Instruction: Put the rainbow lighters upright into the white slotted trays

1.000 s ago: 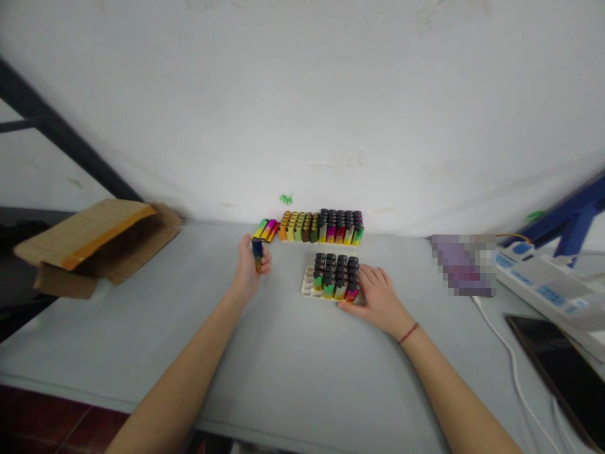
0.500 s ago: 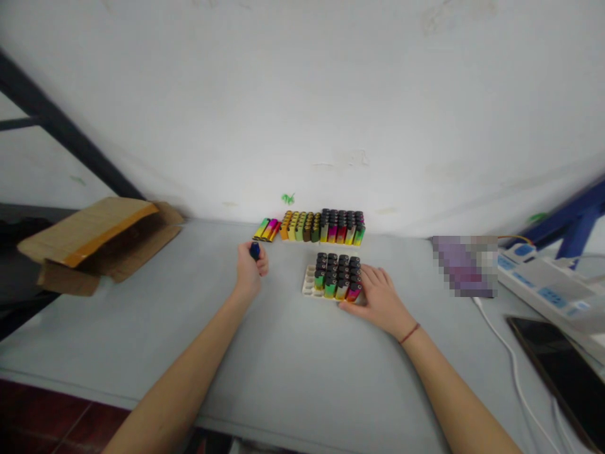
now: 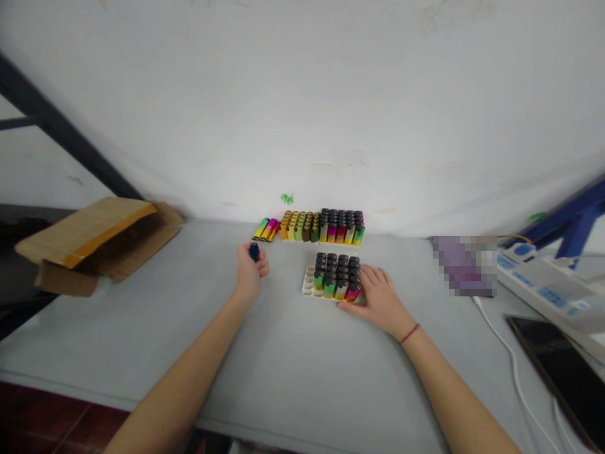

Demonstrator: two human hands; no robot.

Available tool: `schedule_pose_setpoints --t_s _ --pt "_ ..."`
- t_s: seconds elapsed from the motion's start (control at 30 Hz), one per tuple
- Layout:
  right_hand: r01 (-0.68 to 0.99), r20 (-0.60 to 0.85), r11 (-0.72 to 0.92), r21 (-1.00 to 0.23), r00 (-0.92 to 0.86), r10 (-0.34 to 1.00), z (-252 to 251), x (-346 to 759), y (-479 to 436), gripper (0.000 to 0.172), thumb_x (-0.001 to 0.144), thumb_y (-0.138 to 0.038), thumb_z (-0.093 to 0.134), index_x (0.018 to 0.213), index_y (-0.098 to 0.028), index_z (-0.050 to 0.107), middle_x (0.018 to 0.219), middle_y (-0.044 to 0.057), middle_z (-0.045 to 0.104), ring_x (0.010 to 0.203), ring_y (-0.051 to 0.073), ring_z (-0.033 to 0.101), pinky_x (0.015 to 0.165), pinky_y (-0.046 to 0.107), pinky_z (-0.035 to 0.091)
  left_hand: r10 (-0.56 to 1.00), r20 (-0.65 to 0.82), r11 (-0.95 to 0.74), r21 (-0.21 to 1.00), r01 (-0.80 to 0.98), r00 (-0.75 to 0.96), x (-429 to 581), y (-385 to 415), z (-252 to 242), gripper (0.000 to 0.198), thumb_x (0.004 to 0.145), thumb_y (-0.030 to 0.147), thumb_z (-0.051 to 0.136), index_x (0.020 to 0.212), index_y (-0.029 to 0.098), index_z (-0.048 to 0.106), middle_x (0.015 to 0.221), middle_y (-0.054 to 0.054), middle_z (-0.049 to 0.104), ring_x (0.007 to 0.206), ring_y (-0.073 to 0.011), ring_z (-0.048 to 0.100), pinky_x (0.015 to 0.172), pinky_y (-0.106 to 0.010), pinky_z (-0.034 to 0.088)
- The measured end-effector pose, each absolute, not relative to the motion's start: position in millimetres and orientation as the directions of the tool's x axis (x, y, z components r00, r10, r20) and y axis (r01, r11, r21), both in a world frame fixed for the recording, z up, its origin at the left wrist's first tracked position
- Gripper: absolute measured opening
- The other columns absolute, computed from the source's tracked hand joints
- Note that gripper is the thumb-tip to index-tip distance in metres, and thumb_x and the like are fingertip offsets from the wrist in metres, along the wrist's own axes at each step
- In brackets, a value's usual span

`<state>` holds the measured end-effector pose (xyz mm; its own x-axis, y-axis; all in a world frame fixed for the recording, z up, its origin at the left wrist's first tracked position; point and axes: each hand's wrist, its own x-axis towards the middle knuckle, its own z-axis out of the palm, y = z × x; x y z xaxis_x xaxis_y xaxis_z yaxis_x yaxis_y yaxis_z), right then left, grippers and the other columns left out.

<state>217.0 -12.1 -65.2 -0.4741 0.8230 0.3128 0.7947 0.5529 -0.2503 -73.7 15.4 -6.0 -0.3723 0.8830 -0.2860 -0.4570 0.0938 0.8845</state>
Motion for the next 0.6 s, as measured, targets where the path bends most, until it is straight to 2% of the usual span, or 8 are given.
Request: schedule_pose_setpoints --t_s 0.2,0.47,0.53,0.6 --pt "0.791 0.327 0.557 -0.254 -0.471 0.819 -65 217 -12 0.073 0.083 -0.072 0.055 0.13 -0.015 0.055 0.129 0.02 0.06 0.119 0.036 0.054 0.105 0.054 0.039 0.874 -0.27 0.078 0.898 -0.432 -0.403 -71 13 -2 0.039 0.089 0.031 0.029 0.052 0.021 0.036 0.037 0.008 0.023 0.031 -0.0068 0.017 0.033 -0.018 0.013" --pt "0.796 0.316 0.545 -0.264 -0.462 0.829 -66 217 -13 0.075 0.082 -0.071 0.056 0.132 -0.016 0.053 0.13 0.02 0.06 0.12 0.037 0.053 0.104 0.057 0.039 0.879 -0.291 0.133 0.91 -0.393 -0.376 -70 16 -14 0.042 0.092 0.047 0.03 0.058 0.022 0.037 0.04 0.009 0.024 0.033 -0.0068 0.018 0.035 -0.02 0.014" --pt "0.795 0.315 0.546 -0.264 -0.463 0.828 -67 217 -12 0.076 0.082 -0.071 0.056 0.132 -0.014 0.053 0.129 0.021 0.06 0.12 0.037 0.052 0.105 0.057 0.038 0.915 -0.202 0.077 0.937 -0.34 -0.35 -69 16 -18 0.042 0.091 0.051 0.032 0.064 0.021 0.042 0.042 0.009 0.03 0.035 -0.007 0.023 0.037 -0.02 0.019" --pt "0.793 0.314 0.549 -0.265 -0.467 0.827 -67 217 -12 0.076 0.082 -0.072 0.055 0.131 -0.013 0.053 0.129 0.021 0.059 0.12 0.037 0.052 0.105 0.057 0.038 0.951 -0.039 -0.045 0.964 -0.261 -0.308 -66 13 -21 0.035 0.09 0.052 0.041 0.076 0.02 0.048 0.047 0.008 0.038 0.039 -0.0077 0.031 0.041 -0.02 0.026"
